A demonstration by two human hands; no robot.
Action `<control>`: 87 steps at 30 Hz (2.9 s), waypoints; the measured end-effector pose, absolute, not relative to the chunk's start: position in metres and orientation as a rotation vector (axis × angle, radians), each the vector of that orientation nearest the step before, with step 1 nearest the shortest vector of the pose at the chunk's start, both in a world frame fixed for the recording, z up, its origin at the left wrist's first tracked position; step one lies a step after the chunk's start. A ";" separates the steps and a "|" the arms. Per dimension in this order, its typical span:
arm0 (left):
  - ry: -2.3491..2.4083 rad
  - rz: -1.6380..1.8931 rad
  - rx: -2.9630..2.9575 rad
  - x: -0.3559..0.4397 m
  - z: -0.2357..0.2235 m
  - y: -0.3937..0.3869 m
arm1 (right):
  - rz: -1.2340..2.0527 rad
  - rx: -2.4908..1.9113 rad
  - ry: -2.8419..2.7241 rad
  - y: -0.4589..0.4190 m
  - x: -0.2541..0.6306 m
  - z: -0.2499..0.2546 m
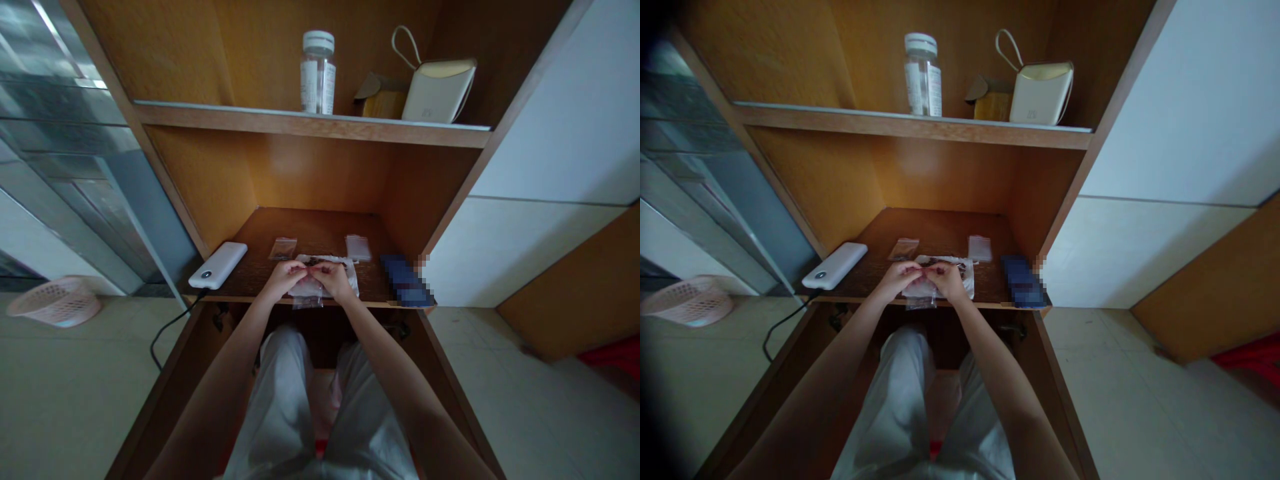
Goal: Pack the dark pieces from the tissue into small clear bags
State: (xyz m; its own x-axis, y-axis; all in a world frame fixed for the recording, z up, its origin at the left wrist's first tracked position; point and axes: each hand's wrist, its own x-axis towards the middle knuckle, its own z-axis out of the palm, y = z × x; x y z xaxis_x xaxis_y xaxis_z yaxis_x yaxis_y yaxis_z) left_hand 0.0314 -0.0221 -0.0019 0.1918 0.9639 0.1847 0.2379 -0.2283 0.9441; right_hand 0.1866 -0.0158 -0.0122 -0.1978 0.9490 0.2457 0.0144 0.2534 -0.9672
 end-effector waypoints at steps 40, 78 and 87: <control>1.001 1.257 1.335 0.027 -0.007 -0.019 | 1.205 -0.925 -1.187 -0.003 0.185 -0.025; 1.410 1.453 1.447 -0.031 -0.013 0.060 | 1.404 -0.793 -0.957 -0.010 0.187 -0.012; 1.487 1.452 1.508 -0.031 -0.023 0.067 | 1.402 -0.810 -0.963 -0.009 0.187 -0.014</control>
State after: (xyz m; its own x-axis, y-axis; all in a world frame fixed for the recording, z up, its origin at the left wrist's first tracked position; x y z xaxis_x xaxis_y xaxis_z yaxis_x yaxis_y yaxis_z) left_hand -0.0312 0.0667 -0.0226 -0.2053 0.9327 0.2966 0.3190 -0.2228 0.9212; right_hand 0.1873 -0.0087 -0.0139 -0.0657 0.9955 0.0678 -0.4206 0.0339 -0.9066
